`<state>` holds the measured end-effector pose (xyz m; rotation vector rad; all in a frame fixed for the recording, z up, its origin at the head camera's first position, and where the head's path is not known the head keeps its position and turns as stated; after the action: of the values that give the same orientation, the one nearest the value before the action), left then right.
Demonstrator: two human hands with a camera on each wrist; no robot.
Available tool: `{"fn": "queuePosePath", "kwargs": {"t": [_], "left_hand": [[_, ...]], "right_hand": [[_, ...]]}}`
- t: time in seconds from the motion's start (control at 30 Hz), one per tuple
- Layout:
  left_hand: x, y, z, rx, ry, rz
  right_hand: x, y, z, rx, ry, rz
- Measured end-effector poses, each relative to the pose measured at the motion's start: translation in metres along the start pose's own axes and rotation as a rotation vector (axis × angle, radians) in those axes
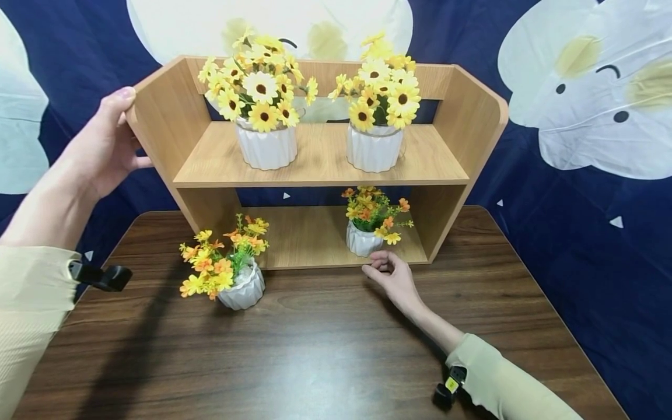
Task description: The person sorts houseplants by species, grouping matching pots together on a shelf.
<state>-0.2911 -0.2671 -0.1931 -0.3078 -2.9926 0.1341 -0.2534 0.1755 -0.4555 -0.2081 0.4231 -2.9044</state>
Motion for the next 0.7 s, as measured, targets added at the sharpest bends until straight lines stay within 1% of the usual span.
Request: {"fn": "queuePosePath", "kwargs": {"t": [0.27, 0.33, 0.57, 0.7], "left_hand": [[0.0, 0.0, 0.0, -0.01, 0.0, 0.009], [0.0, -0.001, 0.0, -0.008, 0.0, 0.009], [0.001, -0.001, 0.001, -0.009, -0.005, 0.005], [0.001, -0.001, 0.001, -0.003, -0.005, 0.003]], "right_hand": [[0.001, 0.022, 0.007, 0.006, -0.032, 0.087], [0.002, 0.028, 0.008, 0.017, -0.027, 0.11], [-0.003, 0.048, 0.043, 0.06, -0.015, 0.186], [-0.003, 0.057, 0.048, 0.076, -0.025, 0.219]]}}
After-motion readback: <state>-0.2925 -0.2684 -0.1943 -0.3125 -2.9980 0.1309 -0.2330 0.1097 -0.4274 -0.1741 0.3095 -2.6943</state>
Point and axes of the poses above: each hand's wrist, its own x-axis towards the middle knuckle, its own y-axis out of the palm, z = x × y, the point moved 5 cm from there along x, towards the middle knuckle, and after that the axes turned 7 degrees about z, right-handed, at the moved point
